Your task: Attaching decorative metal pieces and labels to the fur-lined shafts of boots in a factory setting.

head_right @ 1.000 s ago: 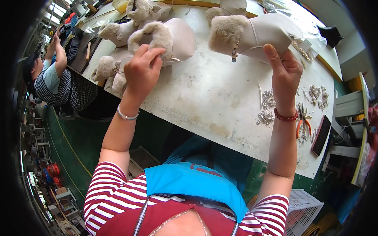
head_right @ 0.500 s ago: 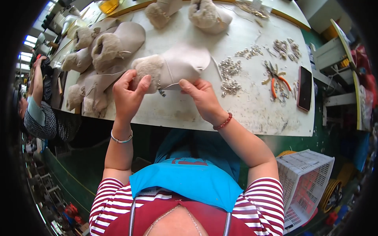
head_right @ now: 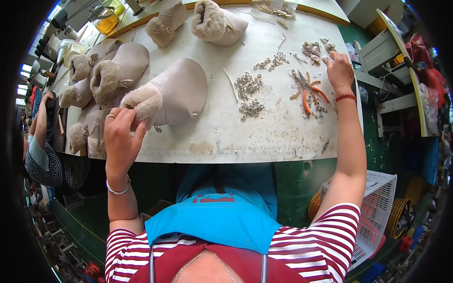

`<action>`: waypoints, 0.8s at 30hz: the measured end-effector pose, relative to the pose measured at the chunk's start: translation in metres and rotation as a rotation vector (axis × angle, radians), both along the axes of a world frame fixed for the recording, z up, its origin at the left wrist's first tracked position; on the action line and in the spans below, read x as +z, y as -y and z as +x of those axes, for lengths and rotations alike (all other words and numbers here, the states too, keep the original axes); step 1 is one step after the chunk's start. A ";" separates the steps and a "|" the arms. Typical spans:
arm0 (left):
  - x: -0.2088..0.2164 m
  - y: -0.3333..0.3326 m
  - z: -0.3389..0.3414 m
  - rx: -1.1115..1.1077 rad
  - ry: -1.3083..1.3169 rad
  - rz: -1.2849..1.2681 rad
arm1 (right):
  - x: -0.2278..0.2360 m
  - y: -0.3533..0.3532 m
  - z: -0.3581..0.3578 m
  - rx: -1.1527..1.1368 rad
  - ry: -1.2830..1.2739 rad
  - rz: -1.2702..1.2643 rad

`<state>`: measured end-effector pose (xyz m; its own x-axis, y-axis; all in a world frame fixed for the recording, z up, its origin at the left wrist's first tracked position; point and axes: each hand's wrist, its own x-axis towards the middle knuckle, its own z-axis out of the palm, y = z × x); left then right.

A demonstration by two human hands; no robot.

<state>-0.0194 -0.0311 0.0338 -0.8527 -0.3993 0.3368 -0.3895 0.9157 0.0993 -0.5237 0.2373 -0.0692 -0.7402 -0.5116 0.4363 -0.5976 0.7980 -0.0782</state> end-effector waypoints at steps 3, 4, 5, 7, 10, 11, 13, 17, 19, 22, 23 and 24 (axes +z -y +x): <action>0.002 -0.005 0.001 0.034 -0.073 -0.091 | -0.008 0.002 -0.016 -0.021 0.054 0.136; 0.002 -0.006 0.002 0.065 -0.116 -0.109 | -0.008 0.004 -0.017 -0.036 0.129 0.177; 0.001 -0.008 0.002 0.095 -0.160 -0.127 | -0.009 0.005 -0.016 -0.023 0.109 0.177; -0.001 -0.011 0.004 0.089 -0.208 -0.121 | -0.010 0.004 -0.011 0.013 0.029 0.254; 0.001 -0.017 0.001 0.041 -0.337 -0.072 | -0.010 -0.002 -0.005 0.077 -0.089 0.223; 0.001 -0.021 -0.002 -0.001 -0.420 -0.029 | -0.009 -0.003 0.000 0.105 -0.127 0.117; -0.001 -0.033 -0.014 -0.111 -0.483 0.099 | -0.012 0.002 0.010 0.248 0.003 -0.342; -0.015 -0.064 -0.047 -0.198 -0.546 0.726 | 0.030 0.060 0.153 0.589 1.208 -1.165; -0.024 -0.071 -0.071 -0.182 -0.538 1.044 | 0.040 0.064 0.210 0.784 1.501 -1.190; -0.042 -0.078 -0.088 -0.168 -0.506 1.341 | 0.042 0.074 0.271 0.753 1.640 -1.212; -0.047 -0.077 -0.088 -0.184 -0.489 1.481 | 0.037 0.074 0.277 0.761 1.658 -1.209; -0.051 -0.076 -0.084 -0.166 -0.493 1.473 | 0.030 0.075 0.282 0.759 1.605 -1.212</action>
<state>-0.1037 0.0448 -0.0172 -0.8467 -0.5321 -0.0029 0.0421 -0.0724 0.9965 -0.2417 0.1619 -0.0389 -0.5481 -0.8342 0.0611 0.3899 -0.3194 -0.8637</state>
